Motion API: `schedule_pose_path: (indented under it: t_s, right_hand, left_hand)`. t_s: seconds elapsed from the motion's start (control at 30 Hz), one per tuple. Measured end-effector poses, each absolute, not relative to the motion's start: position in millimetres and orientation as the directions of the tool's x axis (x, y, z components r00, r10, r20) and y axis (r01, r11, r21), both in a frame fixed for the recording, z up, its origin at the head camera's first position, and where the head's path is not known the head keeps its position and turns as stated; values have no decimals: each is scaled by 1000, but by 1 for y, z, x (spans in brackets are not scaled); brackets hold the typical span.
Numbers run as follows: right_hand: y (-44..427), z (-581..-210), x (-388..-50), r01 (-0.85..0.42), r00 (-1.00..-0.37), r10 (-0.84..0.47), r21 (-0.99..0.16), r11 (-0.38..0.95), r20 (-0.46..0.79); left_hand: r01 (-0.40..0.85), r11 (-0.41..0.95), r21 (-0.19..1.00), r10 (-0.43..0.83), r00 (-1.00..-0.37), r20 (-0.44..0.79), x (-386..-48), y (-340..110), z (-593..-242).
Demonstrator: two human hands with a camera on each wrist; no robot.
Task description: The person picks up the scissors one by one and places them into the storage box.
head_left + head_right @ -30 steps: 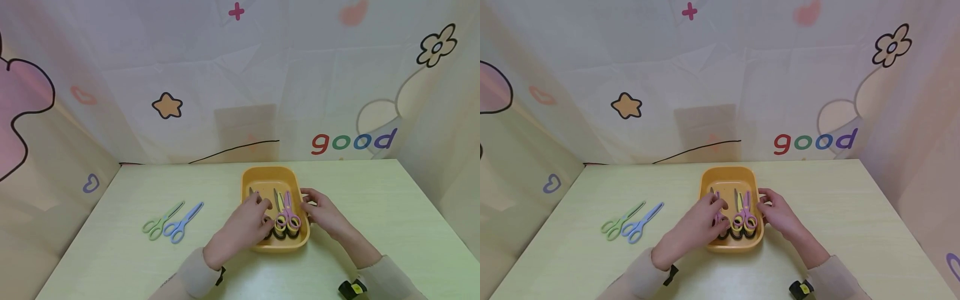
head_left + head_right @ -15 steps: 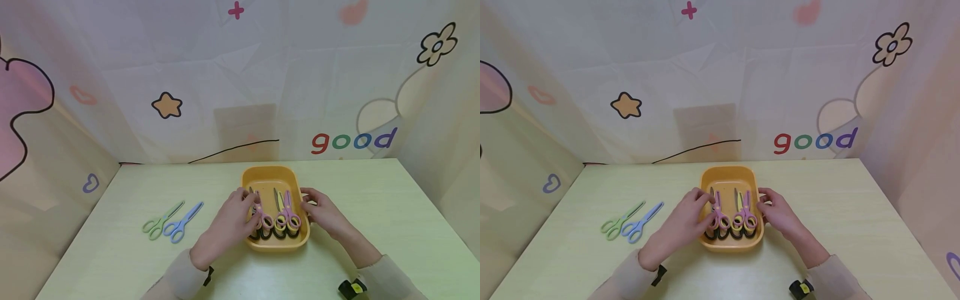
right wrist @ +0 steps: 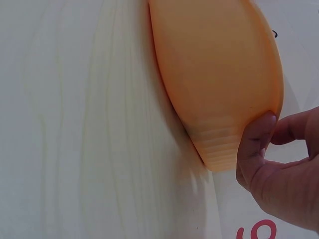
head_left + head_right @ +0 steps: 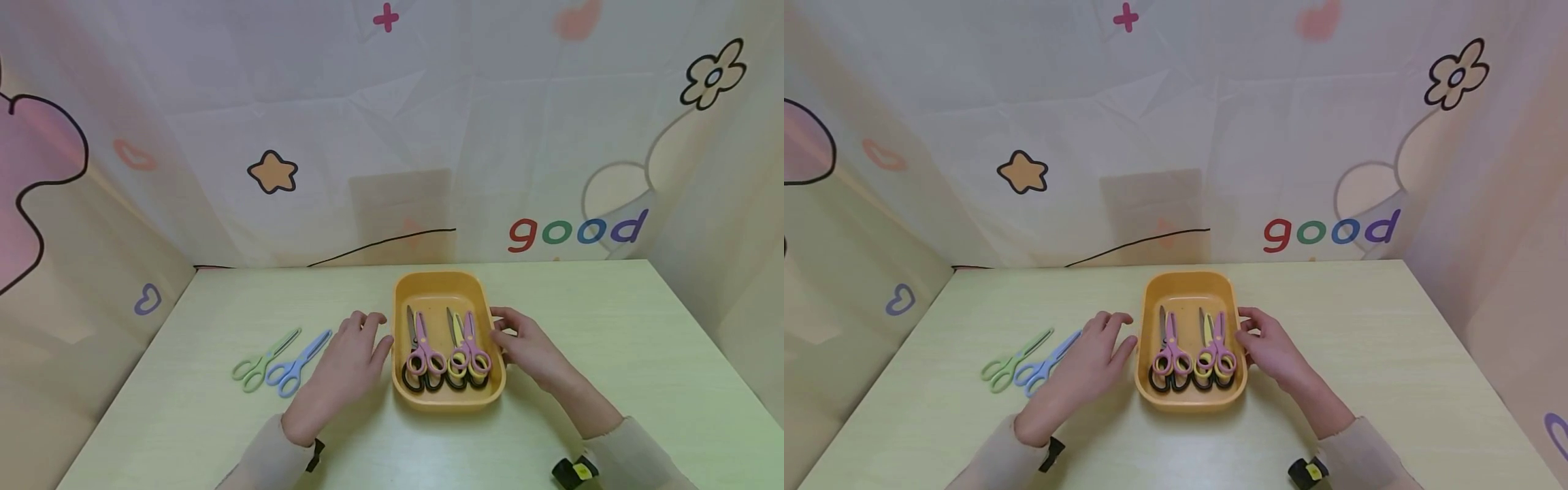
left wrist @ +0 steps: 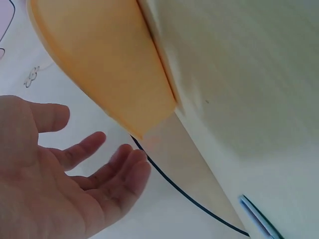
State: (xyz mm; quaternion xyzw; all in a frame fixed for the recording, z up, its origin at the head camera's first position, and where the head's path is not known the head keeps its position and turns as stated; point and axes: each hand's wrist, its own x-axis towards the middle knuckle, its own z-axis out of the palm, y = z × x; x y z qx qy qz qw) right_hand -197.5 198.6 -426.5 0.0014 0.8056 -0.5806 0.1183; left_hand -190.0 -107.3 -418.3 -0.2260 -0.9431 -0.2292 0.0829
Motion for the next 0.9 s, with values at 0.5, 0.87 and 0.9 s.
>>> schedule_pose_path:
  t_s: [0.5, 0.87, 0.9]
  right_hand:
    - [199, -428, -198, 140, -972, -134, -937, 318, -191]
    - [200, -430, -199, 116, -976, -140, -942, 314, -167]
    - [200, -430, -200, 116, -976, -139, -942, 315, -167]
  left_hand:
    - [262, 935, 240, 275, -961, -24, -189, -150, -420]
    - [218, 969, 114, 231, -967, -108, -189, -171, -417]
    - [220, 969, 113, 232, -967, -105, -189, -172, -417]
